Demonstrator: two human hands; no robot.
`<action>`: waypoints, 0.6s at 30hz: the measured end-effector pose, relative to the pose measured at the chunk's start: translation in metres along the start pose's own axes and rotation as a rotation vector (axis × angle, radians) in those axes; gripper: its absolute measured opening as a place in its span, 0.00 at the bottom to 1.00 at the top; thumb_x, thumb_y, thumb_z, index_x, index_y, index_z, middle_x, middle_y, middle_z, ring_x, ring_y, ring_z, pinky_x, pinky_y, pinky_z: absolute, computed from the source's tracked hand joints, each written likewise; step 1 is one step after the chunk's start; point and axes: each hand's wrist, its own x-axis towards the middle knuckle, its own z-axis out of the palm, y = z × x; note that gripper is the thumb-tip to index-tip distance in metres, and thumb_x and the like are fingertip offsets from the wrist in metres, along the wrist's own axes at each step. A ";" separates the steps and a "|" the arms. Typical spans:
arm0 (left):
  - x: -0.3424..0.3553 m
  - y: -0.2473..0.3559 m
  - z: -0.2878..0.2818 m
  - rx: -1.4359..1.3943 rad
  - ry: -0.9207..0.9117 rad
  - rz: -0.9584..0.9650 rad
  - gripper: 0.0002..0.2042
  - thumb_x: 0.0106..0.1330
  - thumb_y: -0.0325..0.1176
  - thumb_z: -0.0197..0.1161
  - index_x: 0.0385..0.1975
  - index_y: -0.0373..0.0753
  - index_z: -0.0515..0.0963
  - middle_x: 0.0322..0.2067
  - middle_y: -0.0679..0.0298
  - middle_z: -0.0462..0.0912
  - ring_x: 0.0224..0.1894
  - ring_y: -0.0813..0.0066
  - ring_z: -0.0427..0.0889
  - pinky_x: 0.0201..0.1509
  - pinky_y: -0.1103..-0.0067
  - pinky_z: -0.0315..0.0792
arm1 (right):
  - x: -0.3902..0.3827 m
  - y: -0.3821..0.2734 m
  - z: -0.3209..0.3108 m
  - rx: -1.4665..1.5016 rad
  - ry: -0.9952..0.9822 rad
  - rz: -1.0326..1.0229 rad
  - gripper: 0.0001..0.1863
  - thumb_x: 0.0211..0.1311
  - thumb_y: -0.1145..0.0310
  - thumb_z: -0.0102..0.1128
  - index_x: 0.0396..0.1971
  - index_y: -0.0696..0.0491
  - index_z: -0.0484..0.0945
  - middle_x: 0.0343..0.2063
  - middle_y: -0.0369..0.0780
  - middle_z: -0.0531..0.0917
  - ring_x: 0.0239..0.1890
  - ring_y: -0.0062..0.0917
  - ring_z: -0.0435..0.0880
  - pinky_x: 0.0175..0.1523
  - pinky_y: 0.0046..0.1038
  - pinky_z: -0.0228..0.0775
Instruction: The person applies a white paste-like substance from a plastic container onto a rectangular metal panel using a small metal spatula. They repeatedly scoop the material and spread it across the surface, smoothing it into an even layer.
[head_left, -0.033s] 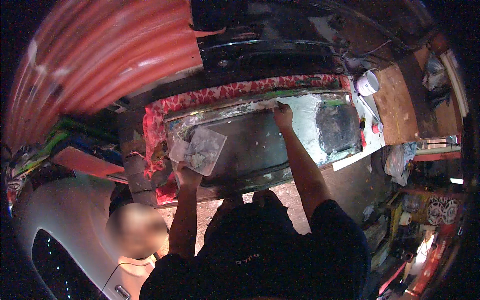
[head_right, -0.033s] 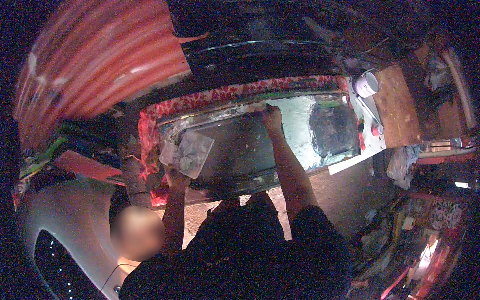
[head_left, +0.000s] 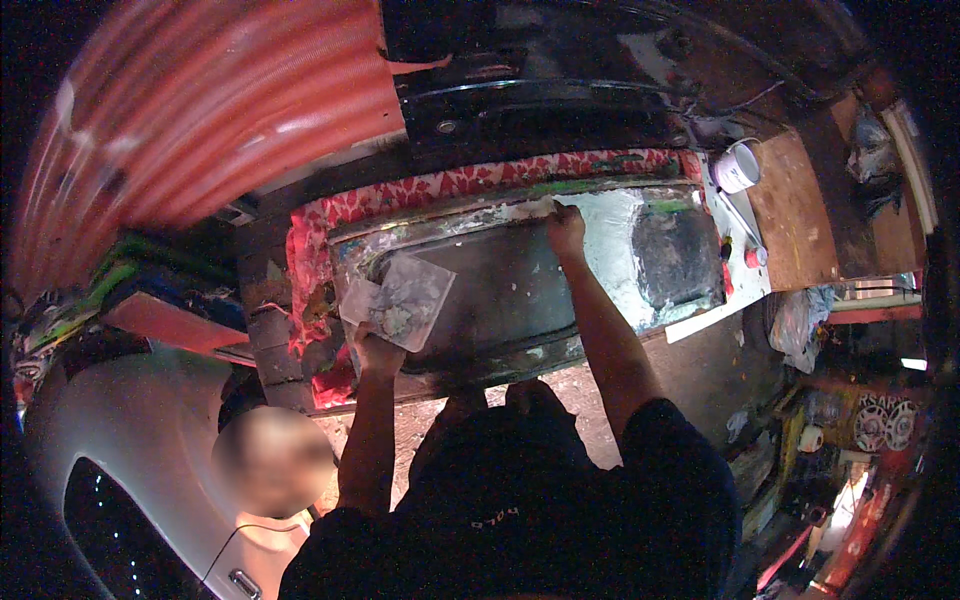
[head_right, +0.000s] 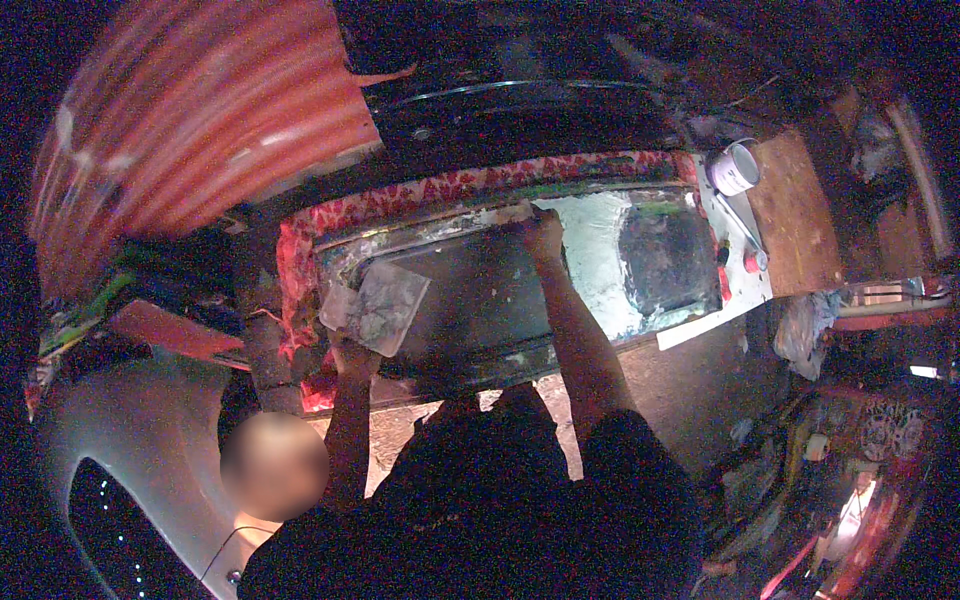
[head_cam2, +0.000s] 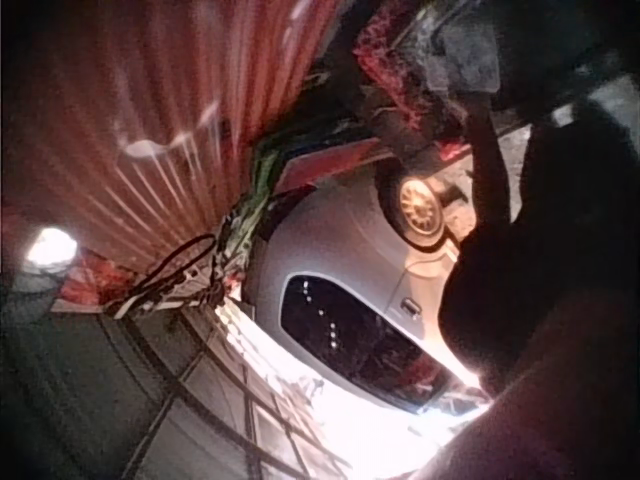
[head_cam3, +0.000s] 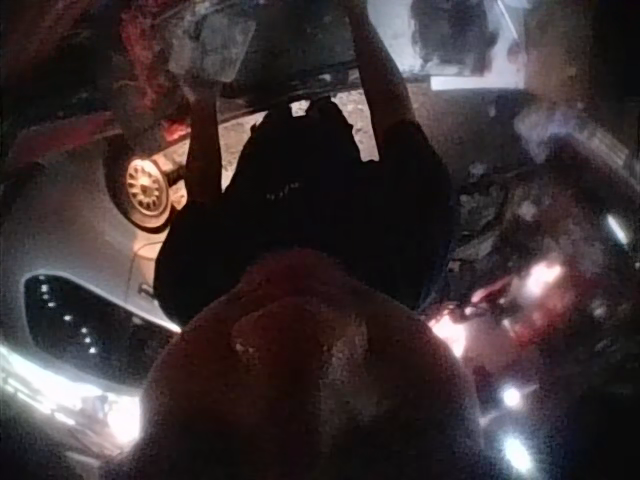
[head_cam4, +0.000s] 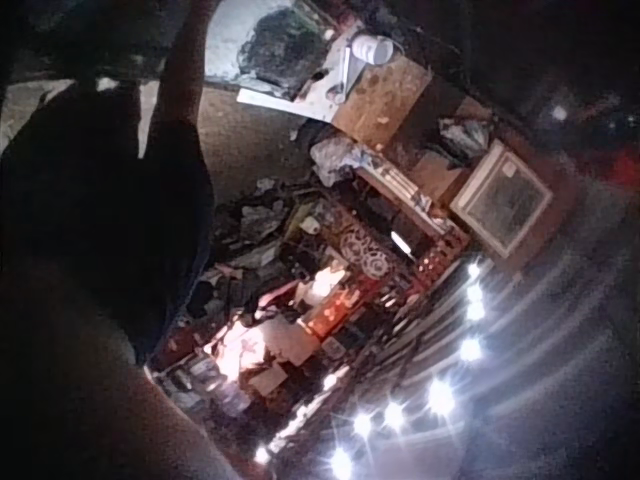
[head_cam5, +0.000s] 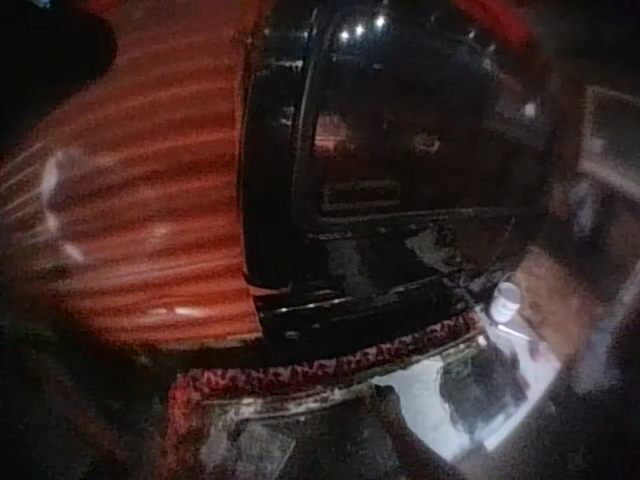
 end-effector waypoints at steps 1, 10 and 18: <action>0.004 -0.003 0.005 -0.014 0.015 -0.012 0.33 0.47 0.37 0.55 0.59 0.43 0.64 0.55 0.58 0.71 0.57 0.54 0.70 0.61 0.55 0.64 | 0.008 0.008 0.004 -0.236 0.104 -0.166 0.18 0.51 0.71 0.57 0.44 0.59 0.78 0.28 0.46 0.79 0.30 0.40 0.79 0.35 0.37 0.73; -0.008 -0.009 -0.025 0.035 0.168 0.035 0.34 0.45 0.38 0.55 0.59 0.40 0.64 0.54 0.55 0.70 0.58 0.51 0.69 0.62 0.53 0.63 | -0.005 -0.026 0.046 -0.420 -0.165 0.098 0.14 0.56 0.67 0.53 0.42 0.54 0.78 0.40 0.50 0.74 0.40 0.47 0.78 0.44 0.44 0.73; -0.021 0.007 -0.015 -0.056 -0.006 -0.050 0.33 0.52 0.41 0.53 0.62 0.39 0.61 0.60 0.54 0.66 0.62 0.49 0.64 0.64 0.50 0.59 | -0.008 -0.042 0.057 -0.584 -0.283 0.050 0.16 0.58 0.66 0.50 0.44 0.58 0.75 0.47 0.52 0.73 0.45 0.50 0.78 0.48 0.43 0.73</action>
